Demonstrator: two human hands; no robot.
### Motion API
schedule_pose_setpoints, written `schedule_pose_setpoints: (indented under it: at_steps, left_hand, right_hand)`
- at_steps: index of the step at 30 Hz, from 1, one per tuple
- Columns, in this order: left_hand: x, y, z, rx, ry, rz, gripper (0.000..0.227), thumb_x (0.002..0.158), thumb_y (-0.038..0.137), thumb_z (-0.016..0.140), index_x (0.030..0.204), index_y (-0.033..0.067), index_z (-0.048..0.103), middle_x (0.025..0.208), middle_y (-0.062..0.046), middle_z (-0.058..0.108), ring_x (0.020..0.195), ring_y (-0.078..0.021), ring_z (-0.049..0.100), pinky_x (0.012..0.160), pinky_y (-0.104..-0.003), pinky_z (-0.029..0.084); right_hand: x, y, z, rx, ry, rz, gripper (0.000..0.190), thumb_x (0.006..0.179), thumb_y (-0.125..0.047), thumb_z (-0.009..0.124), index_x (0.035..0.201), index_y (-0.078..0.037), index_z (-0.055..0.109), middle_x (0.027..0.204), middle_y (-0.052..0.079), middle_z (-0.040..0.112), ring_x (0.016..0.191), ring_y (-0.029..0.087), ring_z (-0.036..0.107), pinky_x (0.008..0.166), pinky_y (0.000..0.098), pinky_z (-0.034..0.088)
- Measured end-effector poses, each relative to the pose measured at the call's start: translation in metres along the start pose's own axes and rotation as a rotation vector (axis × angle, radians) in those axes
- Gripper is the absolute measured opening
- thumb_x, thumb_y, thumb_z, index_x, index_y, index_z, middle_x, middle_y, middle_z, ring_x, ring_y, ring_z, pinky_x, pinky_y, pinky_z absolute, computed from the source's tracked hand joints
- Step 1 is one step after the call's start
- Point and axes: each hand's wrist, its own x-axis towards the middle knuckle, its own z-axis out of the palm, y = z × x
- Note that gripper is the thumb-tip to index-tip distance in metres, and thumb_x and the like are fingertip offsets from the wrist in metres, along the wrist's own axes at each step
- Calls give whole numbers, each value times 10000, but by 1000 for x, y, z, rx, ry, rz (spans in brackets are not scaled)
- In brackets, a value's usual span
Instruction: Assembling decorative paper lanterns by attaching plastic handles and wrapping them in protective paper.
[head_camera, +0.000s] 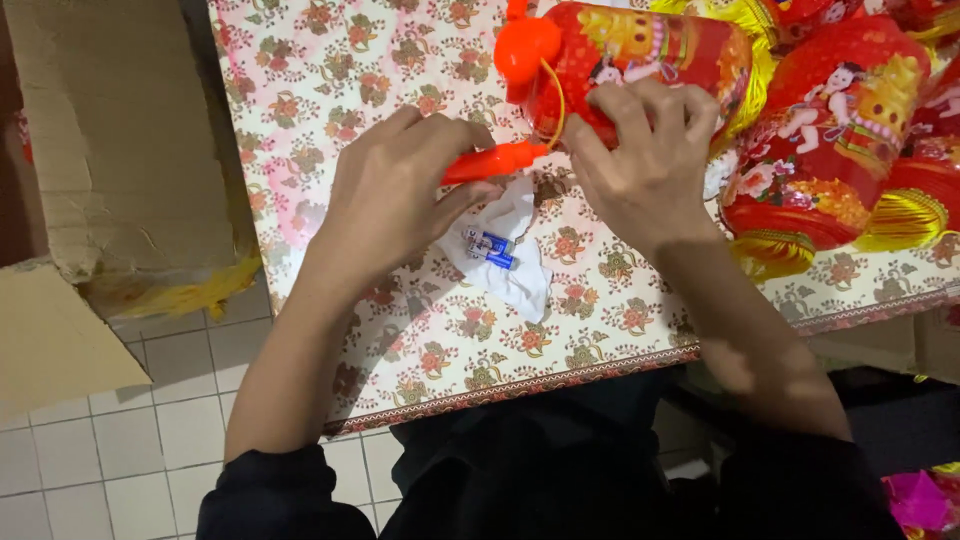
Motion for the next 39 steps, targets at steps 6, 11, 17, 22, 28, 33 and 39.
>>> schedule_pose_setpoints:
  at_steps: [6,11,17,22,28,33,39]
  left_hand:
    - [2,-7,20,263,92,130,306,868,282,915,1030,127,708,877,-53,740,804,-193,643,613,-289,502]
    - [7,8,9,461,256,338,167,999,218,844,1029,171,686,896,14,733,860,-188,652,788,-327,446]
    - [5,15,17,392,145,308,138,1018,146,777,1085,72,682,885,-47,714,716,-177,648,559,-296,466]
    - [-6,11,23,259,-81,130,179,1020,77,656,1178,59,576,654,-27,583,431,-160,458,349,-325,314]
    - [-1,11,19,234,-66,116,321,1009,406,523,1105,103,571,773,-59,594,553,-208,548,383,-333,378]
    - [3,11,19,362,173,295,155,1007,146,771,1056,103,630,908,-71,610,738,-205,583,495,-301,427]
    - [-3,8,28,267,52,177,338,1086,367,595,1231,72,672,669,15,642,432,-121,515,349,-278,345]
  right_hand:
    - [1,-16,-5,441,191,-6,145,945,-222,614,850,-113,622,885,72,595,820,215,546,720,375,372]
    - [14,-20,-25,364,-35,-10,441,1095,-446,528,1214,-119,798,1204,26,698,1191,271,495,969,433,291]
    - [2,-10,-11,483,-25,-41,174,1031,-288,787,1003,-117,807,1056,-40,694,1194,248,472,1061,438,201]
    - [0,-6,-6,529,91,-82,72,935,-96,864,996,-101,825,1040,-25,743,1155,254,477,1079,443,210]
    - [6,-8,-10,591,112,-88,501,1056,-462,490,910,-71,767,982,32,732,1130,278,502,1042,445,255]
    - [5,-9,-15,604,57,-33,588,1078,-472,379,899,-57,754,1009,33,716,1144,298,491,1036,505,244]
    - [5,-7,-14,598,81,-54,72,948,-38,725,989,-53,783,1100,40,703,1109,293,499,988,504,296]
